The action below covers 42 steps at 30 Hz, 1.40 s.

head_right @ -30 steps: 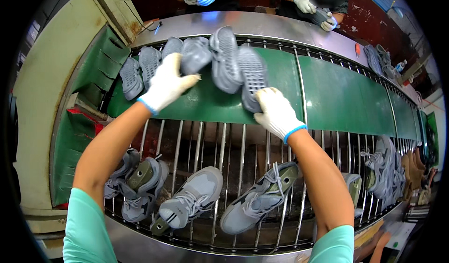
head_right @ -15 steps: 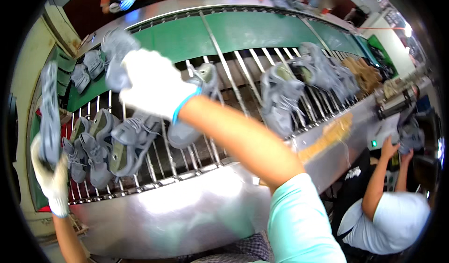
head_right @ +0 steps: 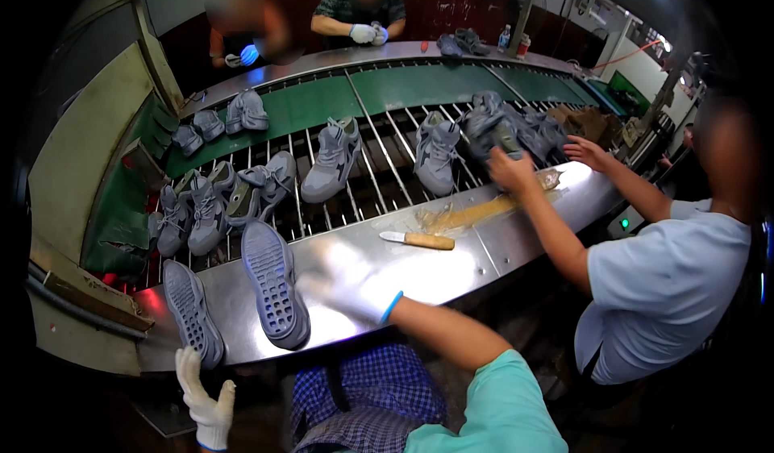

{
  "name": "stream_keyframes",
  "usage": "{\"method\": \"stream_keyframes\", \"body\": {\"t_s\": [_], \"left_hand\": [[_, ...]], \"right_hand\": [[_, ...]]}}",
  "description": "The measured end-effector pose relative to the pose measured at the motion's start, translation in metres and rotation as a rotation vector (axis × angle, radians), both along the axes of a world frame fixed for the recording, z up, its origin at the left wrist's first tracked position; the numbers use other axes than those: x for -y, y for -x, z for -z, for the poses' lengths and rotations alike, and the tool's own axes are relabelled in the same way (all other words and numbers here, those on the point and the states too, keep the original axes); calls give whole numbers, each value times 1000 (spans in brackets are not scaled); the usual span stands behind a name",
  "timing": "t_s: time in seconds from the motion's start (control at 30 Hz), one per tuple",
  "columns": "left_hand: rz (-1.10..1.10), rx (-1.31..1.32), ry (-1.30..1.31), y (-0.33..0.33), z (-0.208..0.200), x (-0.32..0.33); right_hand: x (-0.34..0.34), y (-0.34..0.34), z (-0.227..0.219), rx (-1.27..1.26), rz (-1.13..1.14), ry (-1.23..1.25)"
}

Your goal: The person trims the edges of a gray shoe upper using a knife, fits the upper onto a blue sole, and places the assembled components onto a conveyor belt.

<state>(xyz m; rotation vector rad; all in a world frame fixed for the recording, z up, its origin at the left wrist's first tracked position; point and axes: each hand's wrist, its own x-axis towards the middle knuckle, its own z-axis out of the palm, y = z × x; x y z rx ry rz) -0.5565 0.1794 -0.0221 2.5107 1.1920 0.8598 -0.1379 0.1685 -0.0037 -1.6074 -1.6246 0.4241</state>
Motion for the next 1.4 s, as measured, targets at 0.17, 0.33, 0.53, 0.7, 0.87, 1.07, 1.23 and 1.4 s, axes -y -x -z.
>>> {"method": "stream_keyframes", "body": {"t_s": [0.17, 0.33, 0.53, 0.7, 0.87, 1.07, 1.23, 1.4], "left_hand": [[-71, 325, 325, -66, 32, 12], [-166, 71, 310, -76, 45, 5], [-173, 239, 358, -76, 42, -12], [-79, 305, 214, -109, -6, -27], [207, 673, 760, -163, -37, -38], [531, 1181, 1837, -226, 3, -2], [535, 1372, 2036, -200, 34, 51], [712, 1037, 1596, -182, 15, 63]], "right_hand": [[-48, -213, 22, 168, 986, 224], [-84, -350, 76, 85, 1169, 418], [-106, -353, 83, -179, 1237, -149], [-90, -317, 44, -327, 1045, -503], [-65, -182, -73, -633, 185, -515], [2, -32, -89, -685, -743, 28], [98, 12, -17, -1308, -859, 11], [166, -11, 41, -1755, -694, -399]]}}
